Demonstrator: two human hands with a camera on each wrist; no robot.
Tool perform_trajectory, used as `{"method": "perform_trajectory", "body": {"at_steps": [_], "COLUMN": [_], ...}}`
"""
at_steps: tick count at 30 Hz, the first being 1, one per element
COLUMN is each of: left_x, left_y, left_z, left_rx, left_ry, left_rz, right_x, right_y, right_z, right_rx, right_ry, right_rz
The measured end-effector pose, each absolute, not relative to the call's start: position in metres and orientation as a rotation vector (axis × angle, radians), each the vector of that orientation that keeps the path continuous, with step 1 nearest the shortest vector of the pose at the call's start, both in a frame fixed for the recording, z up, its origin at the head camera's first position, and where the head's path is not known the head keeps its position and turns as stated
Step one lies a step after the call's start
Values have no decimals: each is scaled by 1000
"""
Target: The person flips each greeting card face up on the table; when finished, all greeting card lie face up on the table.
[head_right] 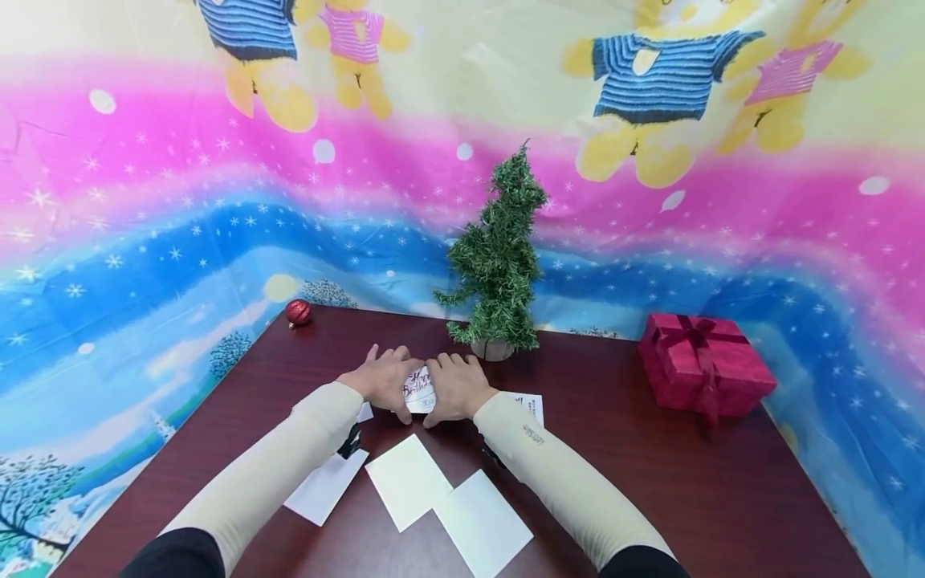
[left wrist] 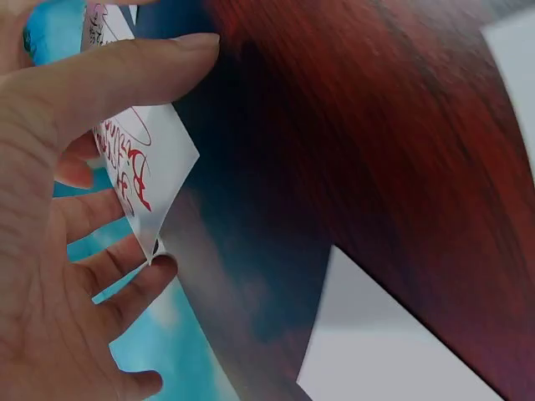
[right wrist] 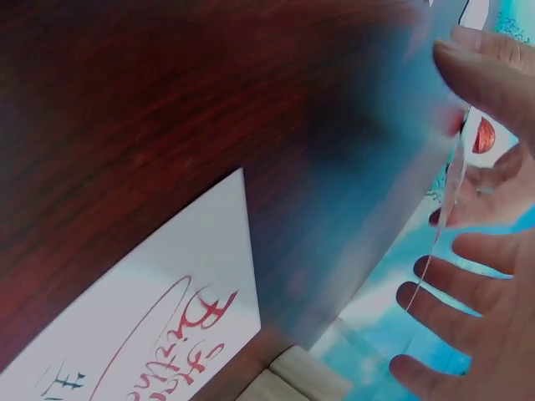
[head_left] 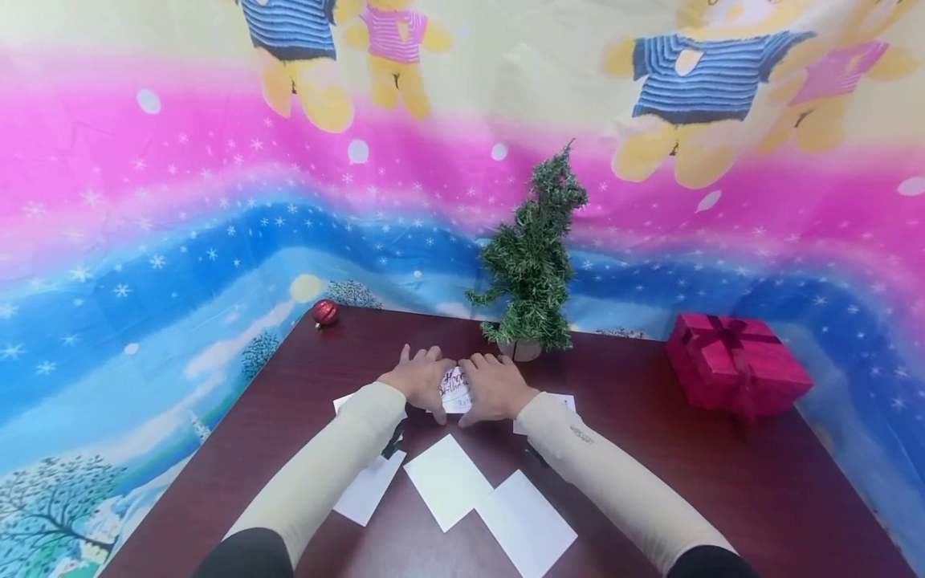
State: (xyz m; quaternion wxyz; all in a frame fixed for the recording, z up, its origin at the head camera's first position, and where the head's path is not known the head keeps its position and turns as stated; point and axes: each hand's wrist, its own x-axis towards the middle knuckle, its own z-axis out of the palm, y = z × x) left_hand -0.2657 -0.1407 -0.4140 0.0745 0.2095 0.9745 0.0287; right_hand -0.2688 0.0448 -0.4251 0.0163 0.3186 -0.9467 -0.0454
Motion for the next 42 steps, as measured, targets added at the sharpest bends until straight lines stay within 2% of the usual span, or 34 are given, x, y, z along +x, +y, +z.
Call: {"method": "perform_trajectory", "body": {"at_steps": [8,22,42], "left_x": [-267,-278,-281], "left_y": [-134,-133,-123], "left_z": [-414,-427,-429], "left_rx": [614,539,541], "left_ry": [2923,2842,2837], "left_rz": [-9,107,57], "right_x": [-273,-287,-288], "right_y": [44,55,62], "right_z": [-430,-437,-434], "right_rx": [944,980,973], "right_ry": [-3046,-3177,-3180], "right_rz": [-105,19,-3]}}
